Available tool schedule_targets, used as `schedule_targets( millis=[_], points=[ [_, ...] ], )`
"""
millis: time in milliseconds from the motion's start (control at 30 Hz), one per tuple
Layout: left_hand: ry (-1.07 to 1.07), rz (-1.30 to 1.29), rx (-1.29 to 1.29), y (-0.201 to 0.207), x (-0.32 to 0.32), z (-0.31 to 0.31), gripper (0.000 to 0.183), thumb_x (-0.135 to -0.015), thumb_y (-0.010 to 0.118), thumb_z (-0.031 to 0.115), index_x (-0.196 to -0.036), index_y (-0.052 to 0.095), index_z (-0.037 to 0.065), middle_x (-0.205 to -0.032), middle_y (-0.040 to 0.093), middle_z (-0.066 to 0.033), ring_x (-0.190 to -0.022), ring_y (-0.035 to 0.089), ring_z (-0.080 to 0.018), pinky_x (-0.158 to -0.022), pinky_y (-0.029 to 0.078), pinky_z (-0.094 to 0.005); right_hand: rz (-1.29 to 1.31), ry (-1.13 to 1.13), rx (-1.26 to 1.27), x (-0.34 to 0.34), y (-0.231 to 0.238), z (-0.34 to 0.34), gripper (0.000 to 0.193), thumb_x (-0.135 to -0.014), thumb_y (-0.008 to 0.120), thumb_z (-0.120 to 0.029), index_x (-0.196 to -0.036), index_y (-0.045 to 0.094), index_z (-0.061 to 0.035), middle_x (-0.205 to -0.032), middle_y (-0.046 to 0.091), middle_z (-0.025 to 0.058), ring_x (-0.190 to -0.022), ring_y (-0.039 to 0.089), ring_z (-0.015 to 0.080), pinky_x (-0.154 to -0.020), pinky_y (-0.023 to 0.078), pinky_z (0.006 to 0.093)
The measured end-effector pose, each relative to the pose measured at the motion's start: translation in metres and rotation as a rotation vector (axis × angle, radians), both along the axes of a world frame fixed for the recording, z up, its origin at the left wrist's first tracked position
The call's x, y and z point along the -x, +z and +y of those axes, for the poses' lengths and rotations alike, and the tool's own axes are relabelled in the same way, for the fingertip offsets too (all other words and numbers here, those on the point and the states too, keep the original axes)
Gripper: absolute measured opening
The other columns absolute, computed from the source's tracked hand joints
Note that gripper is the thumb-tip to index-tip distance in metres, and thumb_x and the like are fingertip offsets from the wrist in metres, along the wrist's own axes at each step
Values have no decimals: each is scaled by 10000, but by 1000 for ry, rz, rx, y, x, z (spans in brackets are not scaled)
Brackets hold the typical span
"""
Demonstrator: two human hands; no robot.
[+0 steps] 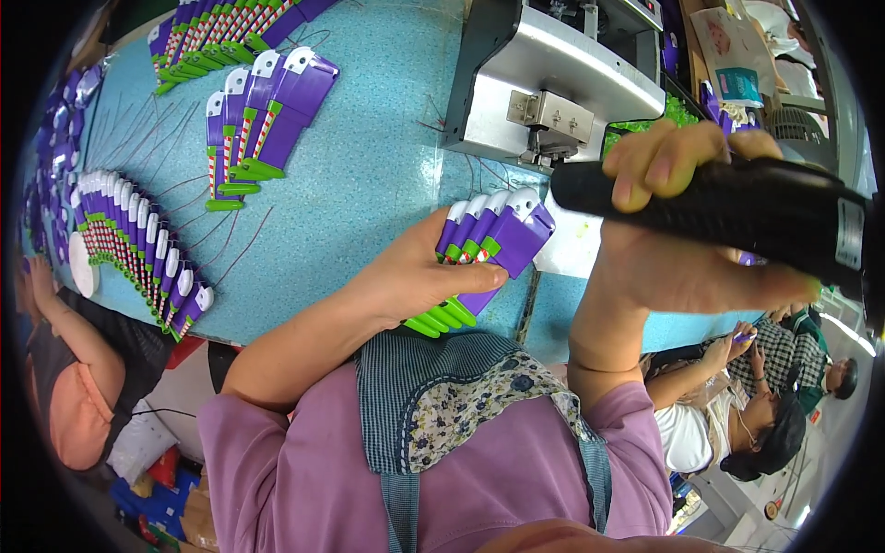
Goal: The person places plastic toy parts into a container, then holds toy assemblies and drives screws into them using an electric screwdriver.
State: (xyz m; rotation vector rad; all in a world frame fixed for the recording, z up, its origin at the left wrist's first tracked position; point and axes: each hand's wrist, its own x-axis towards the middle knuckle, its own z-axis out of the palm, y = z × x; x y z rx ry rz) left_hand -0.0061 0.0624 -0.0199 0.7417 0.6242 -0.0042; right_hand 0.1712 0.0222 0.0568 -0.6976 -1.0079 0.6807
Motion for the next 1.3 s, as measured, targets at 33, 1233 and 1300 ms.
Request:
schedule_targets(
  millis=[33, 1233, 1300],
  points=[
    [-7, 0, -10, 1, 0, 0, 630, -733, 759, 105, -1266, 446, -19, -1070, 603, -69, -978, 581, -147, -868, 469, -293, -47, -36, 9, 3, 0, -5, 941, -701, 348, -872, -1197, 510, -88, -733, 537, 103, -520, 484, 195, -532, 395, 325],
    [-28, -36, -18, 10, -6, 1, 555, -717, 781, 119, -1177, 495, -2, -974, 607, -43, -879, 568, -114, -798, 464, -268, -72, 14, 4, 17, -15, -10, 933, -719, 378, -846, -1194, 441, -46, -719, 539, 127, -514, 518, 210, -506, 424, 328],
    [-31, -37, -9, 10, -6, 3, 556, -718, 782, 119, -1178, 494, -3, -971, 606, -41, -877, 569, -113, -796, 464, -268, -71, 21, -4, 15, -18, -9, 928, -722, 378, -843, -1193, 442, -47, -718, 540, 128, -519, 525, 213, -508, 425, 331]
  ],
)
